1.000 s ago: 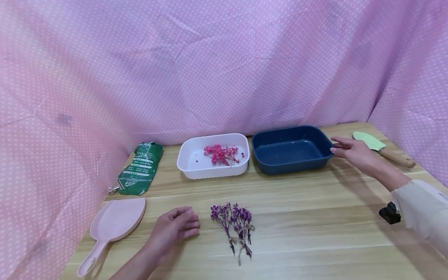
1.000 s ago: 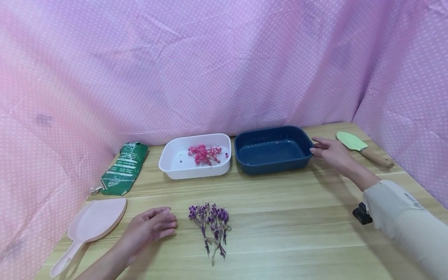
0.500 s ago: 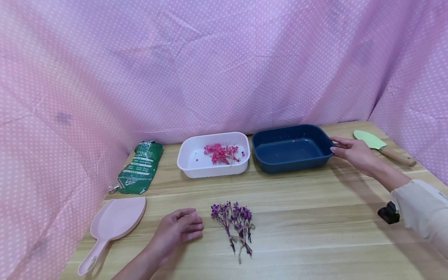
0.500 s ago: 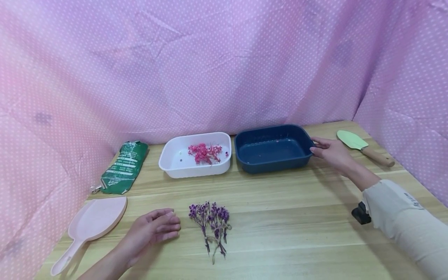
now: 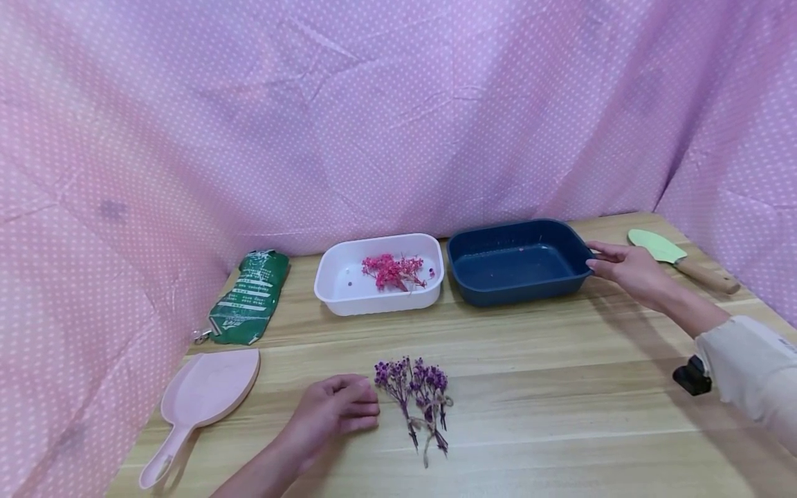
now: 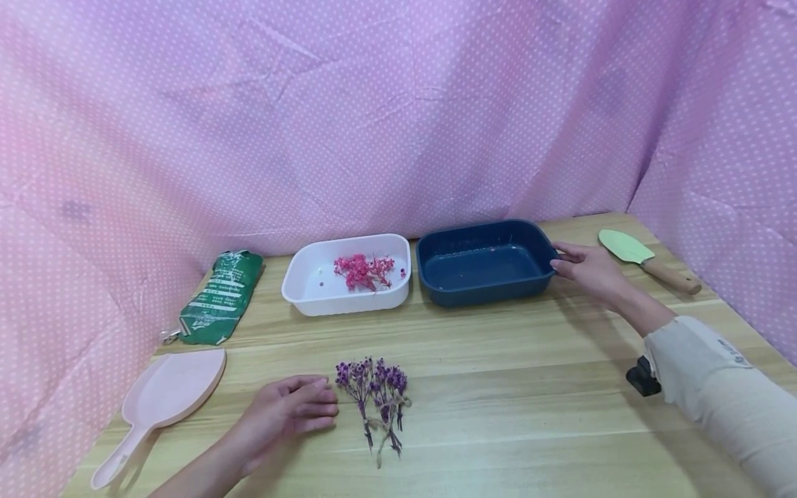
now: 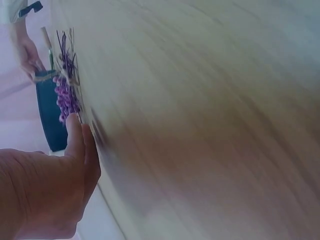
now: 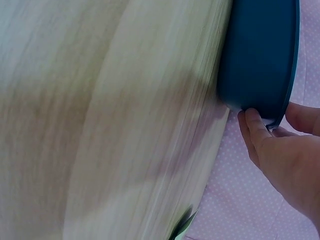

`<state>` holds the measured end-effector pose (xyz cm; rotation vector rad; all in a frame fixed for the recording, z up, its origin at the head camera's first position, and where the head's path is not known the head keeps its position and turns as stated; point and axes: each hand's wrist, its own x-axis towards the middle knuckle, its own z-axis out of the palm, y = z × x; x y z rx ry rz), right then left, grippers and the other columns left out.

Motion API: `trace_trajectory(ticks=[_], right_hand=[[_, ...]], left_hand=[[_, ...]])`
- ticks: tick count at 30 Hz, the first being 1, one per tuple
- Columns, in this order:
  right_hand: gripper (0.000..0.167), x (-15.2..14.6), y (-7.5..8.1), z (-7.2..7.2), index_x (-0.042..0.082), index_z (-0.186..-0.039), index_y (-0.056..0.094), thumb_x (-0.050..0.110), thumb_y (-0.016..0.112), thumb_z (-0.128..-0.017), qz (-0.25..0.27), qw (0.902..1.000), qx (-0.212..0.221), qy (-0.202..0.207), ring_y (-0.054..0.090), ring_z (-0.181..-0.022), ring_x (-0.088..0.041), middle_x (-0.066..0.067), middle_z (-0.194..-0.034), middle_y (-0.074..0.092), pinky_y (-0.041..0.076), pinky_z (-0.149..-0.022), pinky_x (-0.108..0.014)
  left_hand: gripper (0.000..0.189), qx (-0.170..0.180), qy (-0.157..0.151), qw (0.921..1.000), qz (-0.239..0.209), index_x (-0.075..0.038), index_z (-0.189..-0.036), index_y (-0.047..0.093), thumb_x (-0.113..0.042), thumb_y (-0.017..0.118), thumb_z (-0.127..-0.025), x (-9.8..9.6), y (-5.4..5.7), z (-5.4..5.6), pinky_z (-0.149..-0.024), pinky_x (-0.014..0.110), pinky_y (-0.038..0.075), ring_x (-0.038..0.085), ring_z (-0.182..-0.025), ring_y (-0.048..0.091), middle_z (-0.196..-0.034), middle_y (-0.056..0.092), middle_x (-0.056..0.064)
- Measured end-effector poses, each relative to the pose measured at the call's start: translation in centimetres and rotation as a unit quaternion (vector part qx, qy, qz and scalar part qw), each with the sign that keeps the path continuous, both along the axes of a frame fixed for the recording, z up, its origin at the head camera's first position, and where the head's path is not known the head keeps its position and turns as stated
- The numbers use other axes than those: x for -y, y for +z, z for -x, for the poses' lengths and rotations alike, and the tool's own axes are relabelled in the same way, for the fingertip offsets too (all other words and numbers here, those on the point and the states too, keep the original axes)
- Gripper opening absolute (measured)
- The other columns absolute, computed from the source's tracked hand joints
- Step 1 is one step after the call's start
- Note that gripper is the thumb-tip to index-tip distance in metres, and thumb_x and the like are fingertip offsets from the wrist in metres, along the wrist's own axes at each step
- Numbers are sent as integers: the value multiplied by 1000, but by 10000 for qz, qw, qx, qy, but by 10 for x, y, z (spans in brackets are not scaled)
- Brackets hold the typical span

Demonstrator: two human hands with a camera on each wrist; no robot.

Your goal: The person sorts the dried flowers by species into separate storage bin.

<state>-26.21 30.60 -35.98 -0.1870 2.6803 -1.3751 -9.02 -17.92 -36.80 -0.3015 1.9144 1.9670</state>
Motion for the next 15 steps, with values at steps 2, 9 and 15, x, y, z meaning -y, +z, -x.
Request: trace_trajectory(ticks=[2, 9, 15], right_hand=[[64, 0, 0, 0, 0, -150, 28, 33, 52, -100, -10, 10000, -8, -1, 41, -90, 24, -30, -139, 42, 39, -74, -3], [63, 1, 1, -1, -3, -148, 30, 31, 53, -99, 65, 9999, -125, -27, 43, -89, 23, -31, -137, 42, 40, -74, -3], [63, 1, 3, -1, -1, -148, 31, 33, 53, -99, -172, 9997, -155, -47, 41, -88, 24, -31, -137, 43, 39, -73, -3]], left_hand=[[50, 23, -78, 10000, 1, 14, -126, 46, -22, 61, -95, -5, -2, 0, -85, 40, 56, 27, -93, 67, -107, 63, 23], [49, 42, -240, 9996, 159, 13, -121, 51, -24, 65, -92, -27, -8, 1, -76, 39, 59, 22, -78, 67, -101, 64, 21], [51, -400, -289, 9864, 1569, 4, -109, 58, -33, 79, -80, -47, -13, 7, -58, 33, 59, 17, -62, 62, -86, 61, 11]])
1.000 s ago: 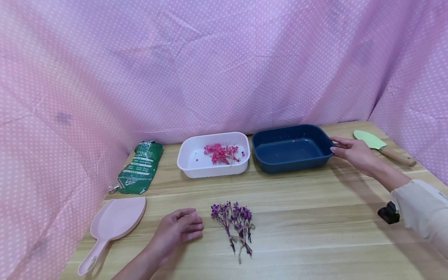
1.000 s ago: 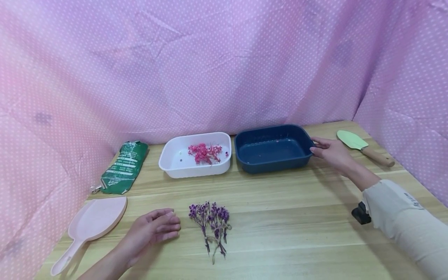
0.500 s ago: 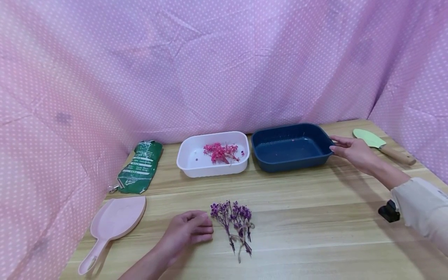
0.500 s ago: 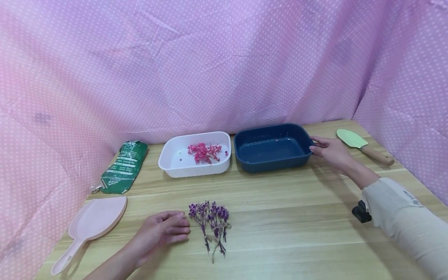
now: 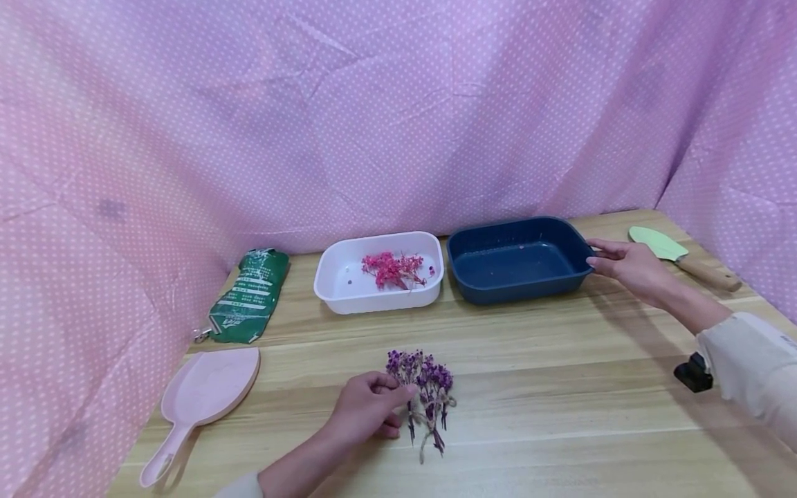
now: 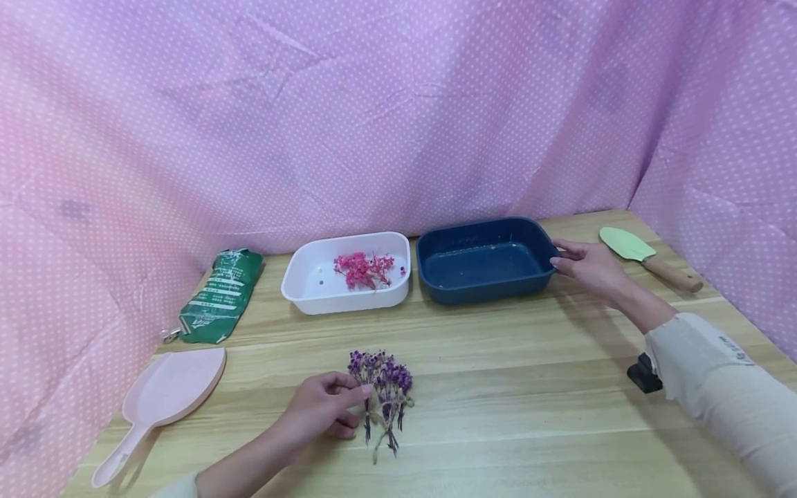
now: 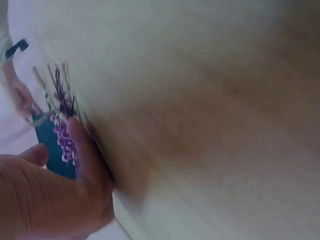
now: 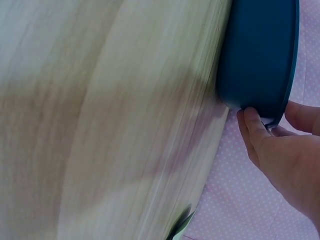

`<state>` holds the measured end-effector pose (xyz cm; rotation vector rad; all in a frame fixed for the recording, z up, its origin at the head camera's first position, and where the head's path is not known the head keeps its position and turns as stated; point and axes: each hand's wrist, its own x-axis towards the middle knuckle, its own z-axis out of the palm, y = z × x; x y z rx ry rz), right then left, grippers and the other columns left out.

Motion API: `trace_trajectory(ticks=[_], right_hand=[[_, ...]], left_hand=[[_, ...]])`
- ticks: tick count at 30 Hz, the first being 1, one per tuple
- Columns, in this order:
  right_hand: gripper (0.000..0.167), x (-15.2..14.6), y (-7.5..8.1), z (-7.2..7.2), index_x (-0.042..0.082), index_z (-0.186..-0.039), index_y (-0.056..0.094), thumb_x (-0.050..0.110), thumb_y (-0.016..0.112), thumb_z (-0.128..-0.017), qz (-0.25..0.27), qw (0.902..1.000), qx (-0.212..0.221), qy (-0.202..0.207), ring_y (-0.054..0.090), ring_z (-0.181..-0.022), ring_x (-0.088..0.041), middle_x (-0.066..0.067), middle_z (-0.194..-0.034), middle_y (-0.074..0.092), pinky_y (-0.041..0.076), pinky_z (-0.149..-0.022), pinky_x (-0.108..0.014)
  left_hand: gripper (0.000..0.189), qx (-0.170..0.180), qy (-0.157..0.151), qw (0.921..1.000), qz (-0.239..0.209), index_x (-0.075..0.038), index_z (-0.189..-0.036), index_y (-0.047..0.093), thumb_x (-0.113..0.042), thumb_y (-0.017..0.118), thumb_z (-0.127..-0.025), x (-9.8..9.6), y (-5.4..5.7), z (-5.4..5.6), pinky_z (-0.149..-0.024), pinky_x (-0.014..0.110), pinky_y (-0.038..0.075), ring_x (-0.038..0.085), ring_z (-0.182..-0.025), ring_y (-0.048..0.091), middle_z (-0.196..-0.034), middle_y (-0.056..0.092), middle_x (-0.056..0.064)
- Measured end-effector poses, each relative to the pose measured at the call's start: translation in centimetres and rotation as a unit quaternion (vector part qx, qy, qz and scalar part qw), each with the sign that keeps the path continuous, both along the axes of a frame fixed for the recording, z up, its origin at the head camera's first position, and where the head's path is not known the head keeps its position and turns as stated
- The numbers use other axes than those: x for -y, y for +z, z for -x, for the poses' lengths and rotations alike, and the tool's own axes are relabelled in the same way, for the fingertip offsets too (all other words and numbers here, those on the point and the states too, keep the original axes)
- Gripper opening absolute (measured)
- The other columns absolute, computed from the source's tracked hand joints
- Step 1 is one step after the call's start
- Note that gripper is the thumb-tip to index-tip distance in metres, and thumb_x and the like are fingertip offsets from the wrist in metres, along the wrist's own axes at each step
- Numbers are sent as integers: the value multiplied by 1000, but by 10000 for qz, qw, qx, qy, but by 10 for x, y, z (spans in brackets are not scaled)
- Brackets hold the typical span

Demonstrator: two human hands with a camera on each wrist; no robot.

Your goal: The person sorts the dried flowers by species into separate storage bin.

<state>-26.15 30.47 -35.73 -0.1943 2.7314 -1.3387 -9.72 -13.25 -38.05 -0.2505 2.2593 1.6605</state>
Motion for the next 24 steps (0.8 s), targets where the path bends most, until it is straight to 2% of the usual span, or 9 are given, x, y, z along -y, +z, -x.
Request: trace_trajectory(ticks=[2, 3, 6, 8, 10, 14, 17, 21, 24], right_hand=[[63, 0, 0, 0, -2, -148, 31, 31, 53, -99, -3, 10000, -17, 2, 41, -87, 24, -32, -137, 43, 39, -72, -3], [62, 0, 0, 0, -2, -147, 31, 30, 53, -99, 31, 10000, -22, 4, 41, -87, 24, -33, -136, 43, 39, -72, -3], [62, 0, -1, 1, -3, -147, 30, 28, 53, -100, 147, 9999, -20, 27, 42, -87, 25, -33, -136, 43, 40, -73, -3], [62, -1, -2, 2, -4, -147, 30, 28, 53, -100, 155, 9999, -41, 22, 43, -87, 24, -32, -135, 44, 40, -73, -3], [61, -1, -2, 3, -4, -147, 31, 27, 54, -99, 172, 9998, -52, 23, 45, -88, 22, -31, -134, 45, 41, -73, -3], [61, -2, -2, 4, -5, -146, 32, 27, 55, -99, 120, 9999, -99, -12, 47, -88, 20, -29, -133, 46, 42, -73, -3], [62, -3, -3, 4, -4, -147, 32, 28, 55, -99, 185, 9998, -68, -2, 48, -89, 19, -30, -134, 45, 42, -73, -3], [61, -3, -5, 5, -4, -147, 29, 24, 54, -100, 408, 9992, 31, 33, 50, -89, 18, -30, -137, 41, 44, -74, -5], [60, -3, -6, 7, -5, -147, 28, 21, 53, -100, 522, 9986, 57, 43, 52, -89, 17, -30, -137, 40, 47, -75, -6]], left_hand=[[50, -427, -156, 9966, 694, 2, -105, 59, -32, 81, -76, -5, -2, 1, -56, 29, 54, 16, -64, 57, -84, 56, 8], [48, -645, -228, 9923, 1037, 0, -103, 58, -30, 82, -75, -6, -3, 2, -57, 27, 51, 16, -66, 55, -83, 54, 7], [37, -1223, -434, 9739, 1860, -2, -97, 59, -20, 82, -75, -10, -5, 2, -62, 26, 44, 17, -72, 47, -85, 50, 6], [29, -1391, -514, 9669, 2077, -3, -96, 61, -10, 79, -74, -10, -5, 2, -66, 26, 45, 17, -76, 47, -86, 50, 5], [24, -1449, -574, 9639, 2157, -4, -93, 63, -4, 76, -74, -10, -5, 1, -67, 26, 46, 16, -77, 49, -87, 51, 4], [18, -1445, -681, 9699, 1838, -3, -90, 66, 5, 71, -74, -5, -1, 3, -64, 21, 51, 15, -75, 54, -83, 56, 3], [18, -1288, -660, 9801, 1356, 1, -92, 67, 7, 71, -76, 0, 4, 7, -59, 20, 52, 14, -70, 56, -79, 60, 4], [23, -830, -235, 9938, 699, 3, -101, 68, 4, 72, -79, 6, 15, 12, -57, 22, 53, 14, -69, 57, -83, 61, 7], [27, -609, 87, 9975, 345, 3, -107, 67, 1, 72, -81, 7, 23, 16, -62, 27, 56, 14, -72, 60, -89, 62, 10]])
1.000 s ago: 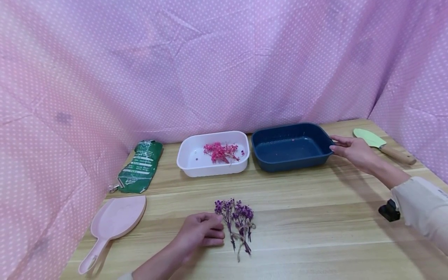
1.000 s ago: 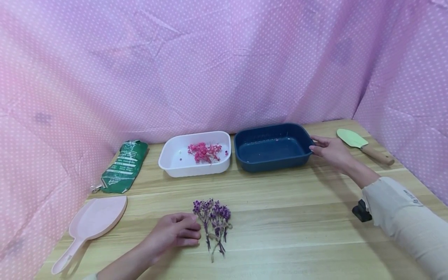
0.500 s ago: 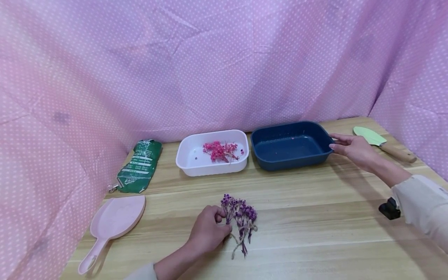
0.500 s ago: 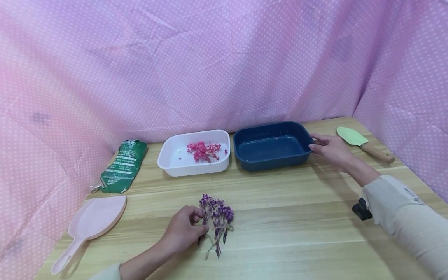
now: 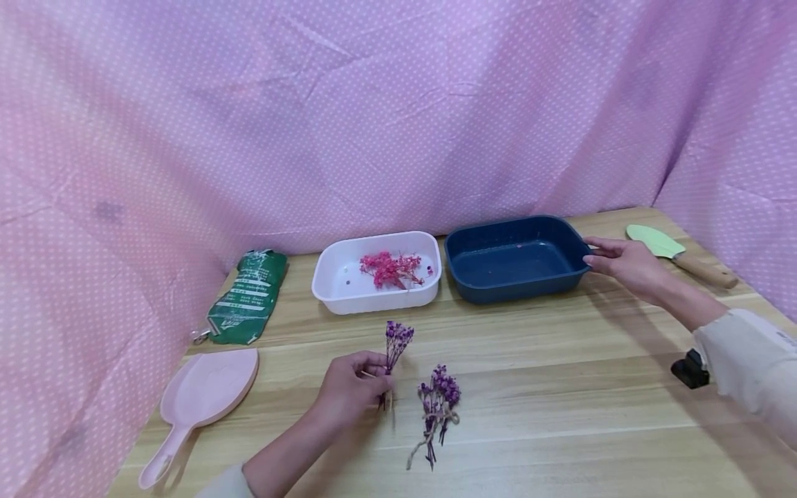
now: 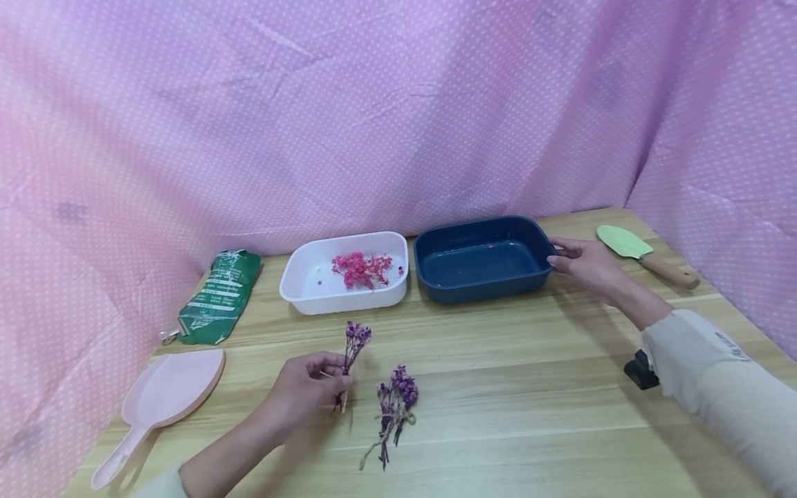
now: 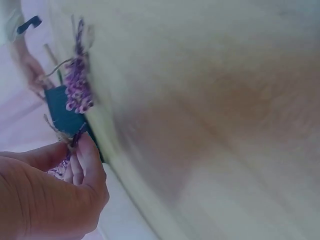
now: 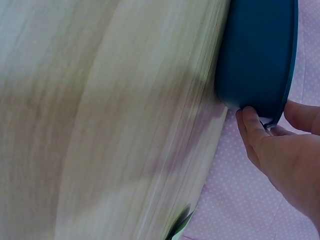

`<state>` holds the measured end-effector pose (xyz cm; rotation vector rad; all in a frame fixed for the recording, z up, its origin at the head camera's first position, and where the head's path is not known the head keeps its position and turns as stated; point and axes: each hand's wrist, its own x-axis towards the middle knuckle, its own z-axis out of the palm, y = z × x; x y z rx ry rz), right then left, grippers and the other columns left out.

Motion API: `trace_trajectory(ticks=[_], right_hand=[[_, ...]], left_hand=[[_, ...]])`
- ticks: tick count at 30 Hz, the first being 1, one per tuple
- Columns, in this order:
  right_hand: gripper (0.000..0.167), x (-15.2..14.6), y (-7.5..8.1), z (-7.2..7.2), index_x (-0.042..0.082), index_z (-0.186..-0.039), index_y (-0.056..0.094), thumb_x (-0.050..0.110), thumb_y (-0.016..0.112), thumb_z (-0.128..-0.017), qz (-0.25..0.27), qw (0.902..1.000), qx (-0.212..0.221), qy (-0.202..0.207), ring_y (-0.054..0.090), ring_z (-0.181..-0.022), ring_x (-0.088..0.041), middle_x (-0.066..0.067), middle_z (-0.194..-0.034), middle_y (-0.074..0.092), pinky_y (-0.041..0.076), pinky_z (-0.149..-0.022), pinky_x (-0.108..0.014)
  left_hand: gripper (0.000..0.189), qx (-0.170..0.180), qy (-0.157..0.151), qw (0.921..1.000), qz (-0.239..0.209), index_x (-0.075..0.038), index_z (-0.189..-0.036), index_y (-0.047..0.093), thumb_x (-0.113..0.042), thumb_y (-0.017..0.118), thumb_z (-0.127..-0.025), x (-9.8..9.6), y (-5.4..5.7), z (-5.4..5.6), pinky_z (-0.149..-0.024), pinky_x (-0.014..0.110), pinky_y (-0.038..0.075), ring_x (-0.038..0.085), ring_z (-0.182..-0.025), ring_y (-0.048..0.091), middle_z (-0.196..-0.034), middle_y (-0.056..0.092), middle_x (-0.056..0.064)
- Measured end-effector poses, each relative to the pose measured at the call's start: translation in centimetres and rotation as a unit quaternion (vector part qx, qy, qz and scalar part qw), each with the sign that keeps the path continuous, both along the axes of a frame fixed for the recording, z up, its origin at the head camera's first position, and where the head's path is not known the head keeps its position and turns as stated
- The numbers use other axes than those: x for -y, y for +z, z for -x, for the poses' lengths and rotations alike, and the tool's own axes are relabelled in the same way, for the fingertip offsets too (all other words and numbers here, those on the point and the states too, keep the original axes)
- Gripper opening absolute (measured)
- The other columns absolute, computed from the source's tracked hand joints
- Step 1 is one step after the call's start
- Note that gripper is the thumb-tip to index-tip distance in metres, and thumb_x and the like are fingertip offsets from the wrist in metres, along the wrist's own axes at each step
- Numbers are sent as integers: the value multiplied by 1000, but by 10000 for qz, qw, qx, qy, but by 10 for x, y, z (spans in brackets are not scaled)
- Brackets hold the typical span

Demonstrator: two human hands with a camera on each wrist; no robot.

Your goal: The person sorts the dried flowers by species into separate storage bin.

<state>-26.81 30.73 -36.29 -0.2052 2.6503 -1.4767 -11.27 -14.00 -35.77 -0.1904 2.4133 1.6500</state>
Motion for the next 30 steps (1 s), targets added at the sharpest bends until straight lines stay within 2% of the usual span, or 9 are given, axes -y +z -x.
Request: trace_trajectory(ticks=[5, 15, 24, 30], right_hand=[[60, 0, 1, -1, -6, -147, 28, 22, 53, -100, -34, 10000, 13, -9, 52, -88, 17, -31, -137, 40, 46, -74, -6], [60, 3, 2, -4, -4, -148, 27, 22, 51, -101, -53, 9999, 92, 36, 52, -88, 17, -33, -138, 40, 45, -74, -4], [60, 3, 3, -3, -5, -148, 27, 21, 52, -101, 182, 9998, 85, 37, 55, -89, 14, -34, -138, 39, 48, -77, -8], [59, 2, 2, -3, -6, -147, 28, 20, 52, -100, 155, 9999, 52, -3, 55, -89, 14, -33, -138, 39, 48, -76, -8]], left_hand=[[30, 16, 38, 9996, -288, 2, -112, 67, -2, 73, -82, -5, 9, 9, -69, 33, 59, 14, -76, 63, -93, 64, 11], [31, -21, -70, 9979, -641, 4, -114, 66, 1, 72, -83, -23, 21, 29, -69, 33, 60, 15, -76, 67, -93, 67, 12], [23, -23, -40, 9972, -745, 4, -107, 69, 1, 70, -84, -35, 35, 63, -70, 32, 59, 25, -84, 69, -93, 70, 13], [24, 74, -7, 9970, -776, 3, -109, 69, -1, 70, -85, -51, 44, 91, -73, 33, 59, 18, -77, 67, -99, 69, 13]])
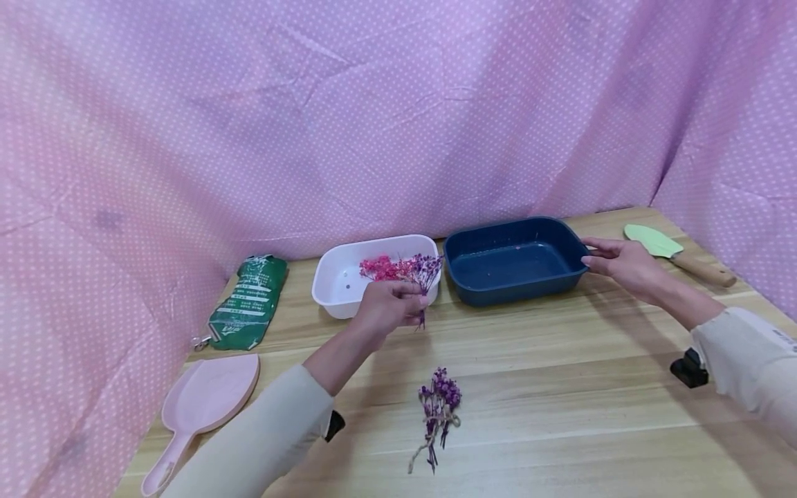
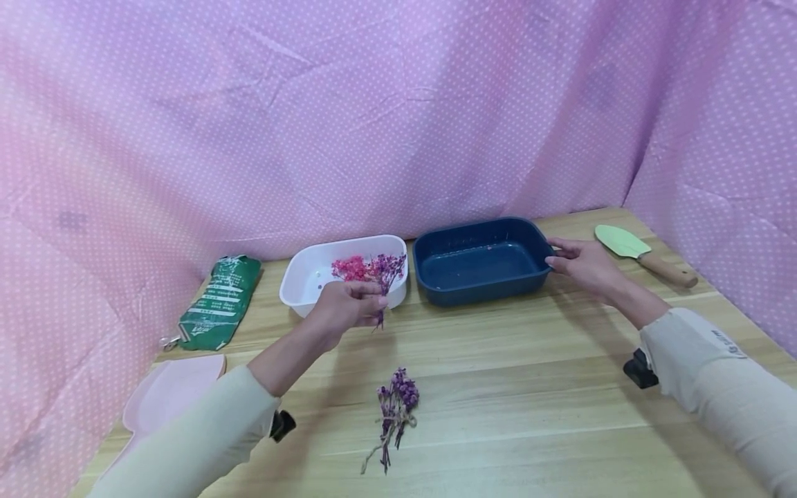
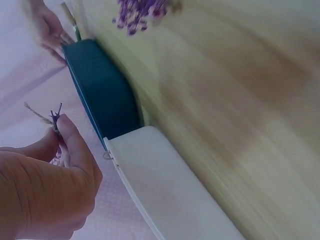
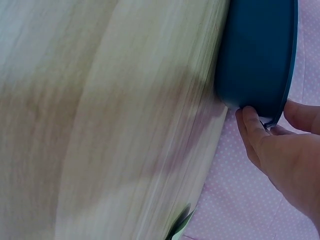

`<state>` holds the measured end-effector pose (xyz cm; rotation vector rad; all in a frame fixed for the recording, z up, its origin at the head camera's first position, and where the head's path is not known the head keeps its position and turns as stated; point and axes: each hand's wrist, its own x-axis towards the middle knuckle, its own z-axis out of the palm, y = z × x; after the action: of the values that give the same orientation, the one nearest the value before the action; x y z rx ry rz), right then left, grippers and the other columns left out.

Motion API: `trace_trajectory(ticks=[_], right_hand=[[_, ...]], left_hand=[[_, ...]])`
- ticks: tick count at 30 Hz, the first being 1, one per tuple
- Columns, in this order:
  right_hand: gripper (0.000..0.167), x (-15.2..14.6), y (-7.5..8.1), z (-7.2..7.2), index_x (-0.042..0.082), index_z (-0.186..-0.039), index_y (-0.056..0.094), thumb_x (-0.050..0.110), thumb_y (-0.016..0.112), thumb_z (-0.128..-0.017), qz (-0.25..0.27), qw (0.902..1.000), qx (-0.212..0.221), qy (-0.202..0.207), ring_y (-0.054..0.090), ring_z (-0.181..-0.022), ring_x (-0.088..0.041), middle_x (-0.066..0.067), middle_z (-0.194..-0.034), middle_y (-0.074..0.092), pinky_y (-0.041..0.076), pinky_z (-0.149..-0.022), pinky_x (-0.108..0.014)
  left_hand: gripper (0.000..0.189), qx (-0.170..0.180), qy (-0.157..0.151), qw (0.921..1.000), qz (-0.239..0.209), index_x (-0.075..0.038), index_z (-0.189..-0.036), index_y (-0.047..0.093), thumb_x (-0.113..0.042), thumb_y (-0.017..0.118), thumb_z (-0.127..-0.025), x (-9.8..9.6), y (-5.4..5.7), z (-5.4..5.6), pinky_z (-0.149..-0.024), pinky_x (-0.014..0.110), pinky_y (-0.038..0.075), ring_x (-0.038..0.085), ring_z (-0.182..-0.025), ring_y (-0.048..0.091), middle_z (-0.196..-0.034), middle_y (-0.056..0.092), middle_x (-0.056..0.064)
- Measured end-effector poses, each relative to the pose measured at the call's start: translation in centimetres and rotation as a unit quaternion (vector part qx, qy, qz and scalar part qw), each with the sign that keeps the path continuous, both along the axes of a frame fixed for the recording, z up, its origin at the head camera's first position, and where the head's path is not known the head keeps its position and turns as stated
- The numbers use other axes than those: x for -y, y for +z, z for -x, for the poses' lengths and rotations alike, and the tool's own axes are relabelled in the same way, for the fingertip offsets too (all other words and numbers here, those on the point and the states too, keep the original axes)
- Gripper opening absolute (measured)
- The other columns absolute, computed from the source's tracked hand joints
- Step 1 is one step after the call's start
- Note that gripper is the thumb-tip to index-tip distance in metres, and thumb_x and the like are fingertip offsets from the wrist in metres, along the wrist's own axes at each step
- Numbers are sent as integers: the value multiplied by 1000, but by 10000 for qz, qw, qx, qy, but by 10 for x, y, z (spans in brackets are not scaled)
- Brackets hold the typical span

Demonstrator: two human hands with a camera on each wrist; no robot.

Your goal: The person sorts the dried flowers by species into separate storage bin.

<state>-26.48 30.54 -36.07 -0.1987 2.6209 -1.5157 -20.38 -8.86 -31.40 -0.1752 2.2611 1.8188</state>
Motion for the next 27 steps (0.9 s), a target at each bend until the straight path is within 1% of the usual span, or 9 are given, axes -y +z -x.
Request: trace_trajectory(ticks=[2, 5, 9, 13, 17, 22, 27], right_hand=[[59, -1, 0, 0, -5, -148, 27, 20, 52, -100, 25, 10000, 46, 14, 54, -89, 14, -33, -138, 38, 48, -77, -8], [60, -1, 1, 0, -5, -148, 26, 21, 51, -101, -9, 10000, 78, 35, 54, -89, 14, -34, -139, 38, 48, -78, -8], [60, -2, 2, 0, -5, -148, 27, 22, 52, -101, -149, 9999, 17, 33, 54, -88, 15, -34, -138, 40, 48, -77, -8], [59, -2, 2, -1, -7, -147, 28, 20, 52, -100, -121, 9999, -20, 23, 55, -88, 13, -35, -137, 40, 48, -76, -8], [58, -3, 2, 0, -7, -146, 29, 19, 52, -100, -119, 9999, -70, -5, 55, -87, 13, -36, -136, 41, 48, -75, -7], [59, -1, 1, 1, -6, -146, 31, 21, 54, -100, -193, 9998, -89, -9, 53, -87, 15, -34, -135, 43, 46, -74, -6], [60, 0, 2, 1, -6, -147, 30, 22, 54, -100, -256, 9997, -11, 12, 53, -88, 15, -34, -136, 44, 46, -74, -6]], left_hand=[[23, 44, 6, 10000, -38, 2, -109, 69, -3, 70, -86, -6, 1, 9, -74, 33, 59, 14, -74, 66, -99, 69, 13], [22, 95, 58, 9999, -89, 2, -106, 71, -4, 71, -86, -16, 2, 20, -73, 32, 59, 13, -72, 66, -97, 70, 12], [21, 177, 151, 9997, -112, 1, -104, 71, -6, 73, -84, -29, 5, 31, -73, 32, 59, 14, -67, 67, -93, 72, 13], [20, 185, 148, 9996, -143, 2, -104, 70, -6, 72, -85, -40, 10, 43, -73, 32, 59, 15, -65, 66, -93, 72, 15], [21, 166, 161, 9997, -34, 2, -105, 69, -7, 71, -86, -50, 14, 53, -69, 28, 59, 14, -64, 66, -94, 72, 15], [19, 320, 277, 9990, 134, 0, -103, 69, -6, 71, -86, -59, 18, 63, -65, 24, 58, 14, -63, 66, -88, 71, 12], [17, 488, 333, 9982, -115, 2, -101, 68, -3, 71, -85, -64, 18, 70, -65, 24, 58, 15, -63, 66, -86, 70, 13]])
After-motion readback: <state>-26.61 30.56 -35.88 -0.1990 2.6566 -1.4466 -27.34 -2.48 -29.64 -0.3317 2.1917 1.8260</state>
